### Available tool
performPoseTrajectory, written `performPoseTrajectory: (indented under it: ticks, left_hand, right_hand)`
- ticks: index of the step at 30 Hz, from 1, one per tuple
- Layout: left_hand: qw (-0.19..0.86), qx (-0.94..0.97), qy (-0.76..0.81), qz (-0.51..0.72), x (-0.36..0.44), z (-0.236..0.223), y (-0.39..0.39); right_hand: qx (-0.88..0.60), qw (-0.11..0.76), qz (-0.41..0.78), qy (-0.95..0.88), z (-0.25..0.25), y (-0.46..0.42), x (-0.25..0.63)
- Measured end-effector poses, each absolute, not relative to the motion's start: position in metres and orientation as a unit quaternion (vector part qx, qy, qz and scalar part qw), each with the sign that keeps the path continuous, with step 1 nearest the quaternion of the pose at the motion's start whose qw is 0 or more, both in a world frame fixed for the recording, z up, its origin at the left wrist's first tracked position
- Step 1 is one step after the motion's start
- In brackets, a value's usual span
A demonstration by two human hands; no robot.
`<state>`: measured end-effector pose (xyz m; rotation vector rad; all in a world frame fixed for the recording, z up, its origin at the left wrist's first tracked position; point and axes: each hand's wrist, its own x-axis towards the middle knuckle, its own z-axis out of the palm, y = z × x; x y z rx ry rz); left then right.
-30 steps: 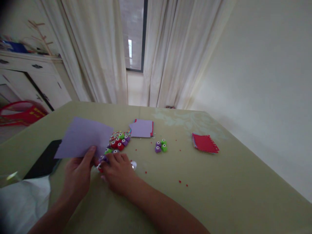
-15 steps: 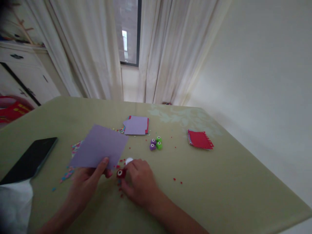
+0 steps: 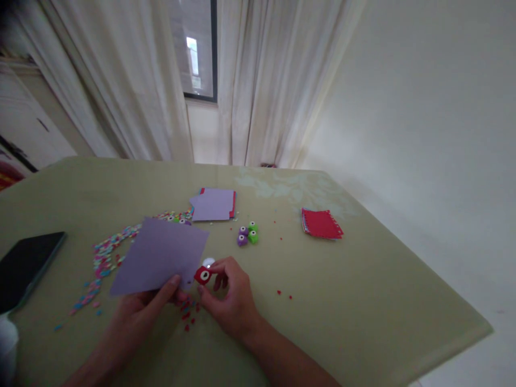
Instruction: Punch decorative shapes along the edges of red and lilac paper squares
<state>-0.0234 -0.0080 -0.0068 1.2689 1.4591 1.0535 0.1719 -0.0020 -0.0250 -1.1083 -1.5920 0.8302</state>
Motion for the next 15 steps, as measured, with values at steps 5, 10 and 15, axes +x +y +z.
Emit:
performPoseTrajectory:
  ticks: [5, 10, 15]
  left_hand:
    - [0.473, 0.487, 0.604, 0.417, -0.0222, -0.0052, -0.0099]
    - [0.460, 0.507, 0.599, 0.415, -0.0228, -0.0100, -0.0096]
    - [0.408, 0.546, 0.619, 0.390, -0.0268, -0.0080, -0.0096]
  right_hand:
    - [-0.434, 0.512, 0.329, -0.665, -0.0260, -0.0045, 0.1745]
    - [-0.427, 0.507, 0.327, -0.673, -0.0219, -0.0072, 0.1746]
    - [-0.417, 0.512, 0.335, -0.672, -0.0193, -0.0083, 0.1704]
